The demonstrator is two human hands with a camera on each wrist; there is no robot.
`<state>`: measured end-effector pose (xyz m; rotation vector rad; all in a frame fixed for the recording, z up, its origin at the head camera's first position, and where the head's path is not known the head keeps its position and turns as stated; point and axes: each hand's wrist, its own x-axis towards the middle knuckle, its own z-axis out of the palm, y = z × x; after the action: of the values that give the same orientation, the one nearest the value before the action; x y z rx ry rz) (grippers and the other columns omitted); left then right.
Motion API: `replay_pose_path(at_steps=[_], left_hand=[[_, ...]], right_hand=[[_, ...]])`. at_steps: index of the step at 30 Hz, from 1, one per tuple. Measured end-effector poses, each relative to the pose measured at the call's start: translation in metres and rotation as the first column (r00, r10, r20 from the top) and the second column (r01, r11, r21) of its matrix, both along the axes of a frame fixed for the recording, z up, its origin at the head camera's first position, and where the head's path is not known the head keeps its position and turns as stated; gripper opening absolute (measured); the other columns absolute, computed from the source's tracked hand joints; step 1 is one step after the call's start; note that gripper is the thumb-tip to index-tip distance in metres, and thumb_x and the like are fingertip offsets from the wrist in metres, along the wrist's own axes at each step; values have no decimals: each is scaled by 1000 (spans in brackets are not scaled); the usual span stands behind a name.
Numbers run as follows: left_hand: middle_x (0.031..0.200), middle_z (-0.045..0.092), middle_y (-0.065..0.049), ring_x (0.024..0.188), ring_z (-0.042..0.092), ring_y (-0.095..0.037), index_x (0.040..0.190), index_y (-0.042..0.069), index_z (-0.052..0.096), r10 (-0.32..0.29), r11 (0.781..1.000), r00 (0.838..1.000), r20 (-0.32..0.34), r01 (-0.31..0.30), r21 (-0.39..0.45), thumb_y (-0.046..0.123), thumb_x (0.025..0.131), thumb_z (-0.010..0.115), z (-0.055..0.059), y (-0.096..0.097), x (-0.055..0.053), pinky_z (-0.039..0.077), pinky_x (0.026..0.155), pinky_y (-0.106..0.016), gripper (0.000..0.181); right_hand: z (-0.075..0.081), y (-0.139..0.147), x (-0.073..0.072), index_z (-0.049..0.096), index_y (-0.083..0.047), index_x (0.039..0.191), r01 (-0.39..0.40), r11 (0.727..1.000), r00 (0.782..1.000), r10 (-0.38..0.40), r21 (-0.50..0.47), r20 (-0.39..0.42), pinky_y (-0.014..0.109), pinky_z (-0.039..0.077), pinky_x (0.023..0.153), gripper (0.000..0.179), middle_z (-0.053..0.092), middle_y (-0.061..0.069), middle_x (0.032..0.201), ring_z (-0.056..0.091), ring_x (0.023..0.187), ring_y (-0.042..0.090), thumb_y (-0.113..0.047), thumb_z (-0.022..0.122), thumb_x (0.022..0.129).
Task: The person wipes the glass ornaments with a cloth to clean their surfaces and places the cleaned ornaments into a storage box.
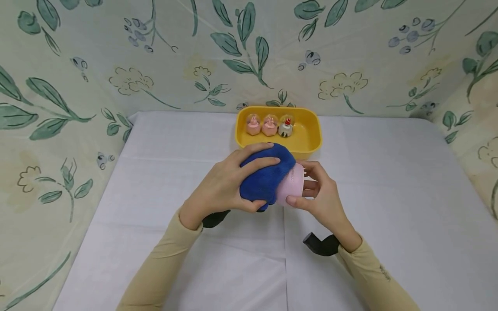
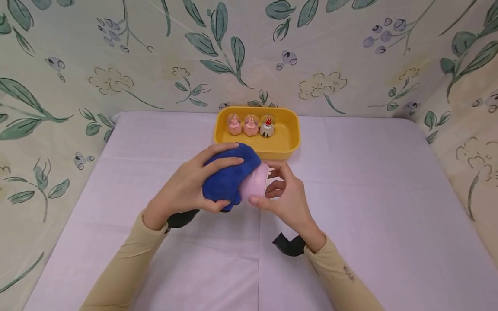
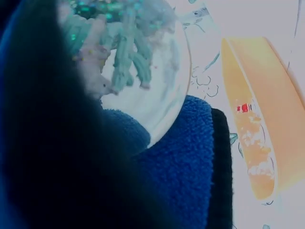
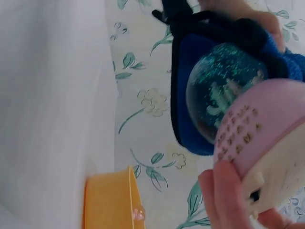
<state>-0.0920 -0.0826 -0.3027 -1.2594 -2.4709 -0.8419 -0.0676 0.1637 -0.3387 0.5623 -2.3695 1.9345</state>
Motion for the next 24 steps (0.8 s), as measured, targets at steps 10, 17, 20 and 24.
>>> replay_pose_path(at_steps=[10, 17, 20, 24], left_hand=[[148, 32, -2, 124, 44, -29, 136, 24, 46, 16, 998, 998, 64, -19, 52, 43, 69, 81, -4, -5, -4, 48, 92, -46, 78], [148, 32, -3, 126, 42, -27, 136, 22, 46, -56, 990, 995, 87, 44, 136, 38, 67, 81, 0, -9, -7, 47, 93, -46, 78], [148, 32, -3, 127, 41, -26, 136, 21, 46, -76, 988, 994, 77, 65, 142, 38, 67, 81, -1, -9, -7, 47, 93, -46, 79], [148, 33, -3, 128, 40, -25, 136, 21, 45, -80, 988, 995, 55, 71, 140, 38, 67, 82, 0, -7, -5, 46, 94, -45, 80]], right_hand=[[12, 3, 3, 38, -7, 140, -67, 981, 998, 62, 184, 28, 27, 56, 69, 78, 55, 15, 110, 62, 77, 20, -12, 82, 75], [13, 8, -6, 35, 0, 142, -51, 941, 904, 187, 336, -386, 26, 54, 78, 103, 52, 13, 127, 55, 101, 20, -31, 90, 60], [12, 10, -10, 38, 3, 139, -30, 943, 857, 194, 330, -477, 23, 51, 84, 102, 48, 15, 132, 52, 107, 23, -51, 81, 64], [8, 9, -9, 42, 7, 133, 0, 959, 848, 151, 284, -509, 18, 49, 84, 99, 53, 17, 125, 57, 96, 21, -58, 77, 66]])
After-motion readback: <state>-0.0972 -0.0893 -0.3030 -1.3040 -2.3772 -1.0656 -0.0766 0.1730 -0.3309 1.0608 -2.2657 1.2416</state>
